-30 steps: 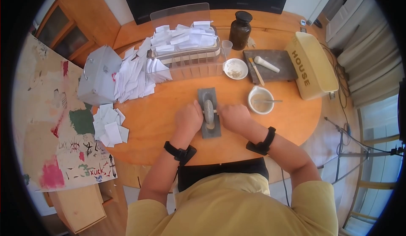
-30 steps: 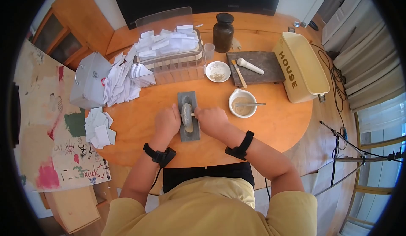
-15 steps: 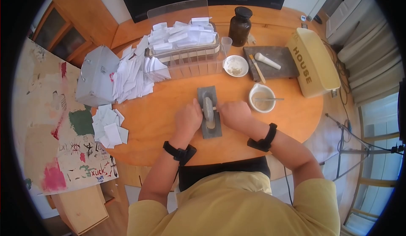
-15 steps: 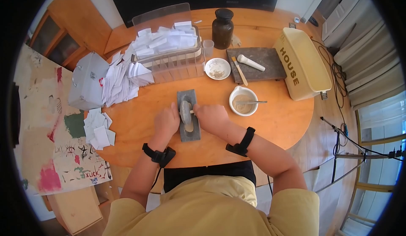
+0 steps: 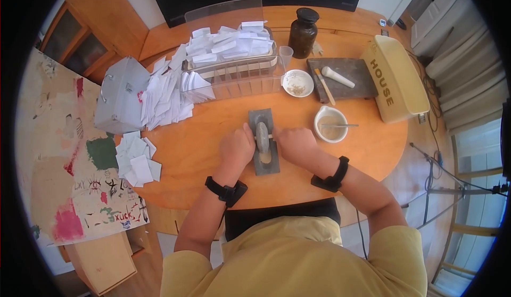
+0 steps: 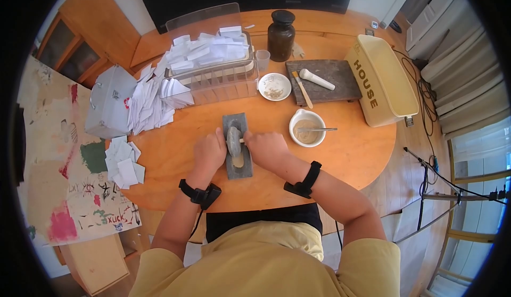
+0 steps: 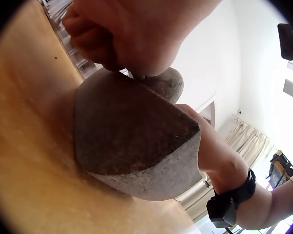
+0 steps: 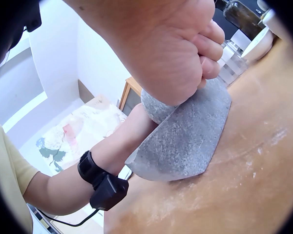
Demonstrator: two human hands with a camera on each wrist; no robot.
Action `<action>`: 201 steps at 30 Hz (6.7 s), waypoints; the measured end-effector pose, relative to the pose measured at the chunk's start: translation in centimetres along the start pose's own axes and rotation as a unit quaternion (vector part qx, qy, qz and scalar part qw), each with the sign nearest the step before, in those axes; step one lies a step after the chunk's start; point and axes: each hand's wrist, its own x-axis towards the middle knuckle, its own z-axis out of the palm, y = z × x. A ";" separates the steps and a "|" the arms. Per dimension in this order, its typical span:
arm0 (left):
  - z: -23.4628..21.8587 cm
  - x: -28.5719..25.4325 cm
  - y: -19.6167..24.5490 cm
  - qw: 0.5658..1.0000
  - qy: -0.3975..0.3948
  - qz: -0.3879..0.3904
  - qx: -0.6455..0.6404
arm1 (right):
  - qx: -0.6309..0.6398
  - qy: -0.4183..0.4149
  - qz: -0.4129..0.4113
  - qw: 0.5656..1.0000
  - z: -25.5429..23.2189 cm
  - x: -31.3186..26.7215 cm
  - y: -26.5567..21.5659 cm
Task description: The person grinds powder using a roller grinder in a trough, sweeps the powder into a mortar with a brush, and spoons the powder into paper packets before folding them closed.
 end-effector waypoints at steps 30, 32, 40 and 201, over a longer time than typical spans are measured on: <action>-1.6 -3.3 1.5 1.000 -0.010 0.014 -0.022 | 0.057 0.034 0.104 0.992 1.5 0.1 -0.9; -1.5 -3.2 1.5 0.999 0.000 0.025 -0.032 | 0.062 0.045 0.132 0.988 2.0 0.5 -0.7; -1.5 -2.6 1.6 0.999 -0.009 0.014 -0.042 | 0.093 0.092 0.175 0.976 3.1 2.1 -0.2; -1.4 -0.8 0.5 0.992 -0.101 -0.051 -0.053 | 0.250 0.160 0.225 0.928 2.4 2.4 -1.4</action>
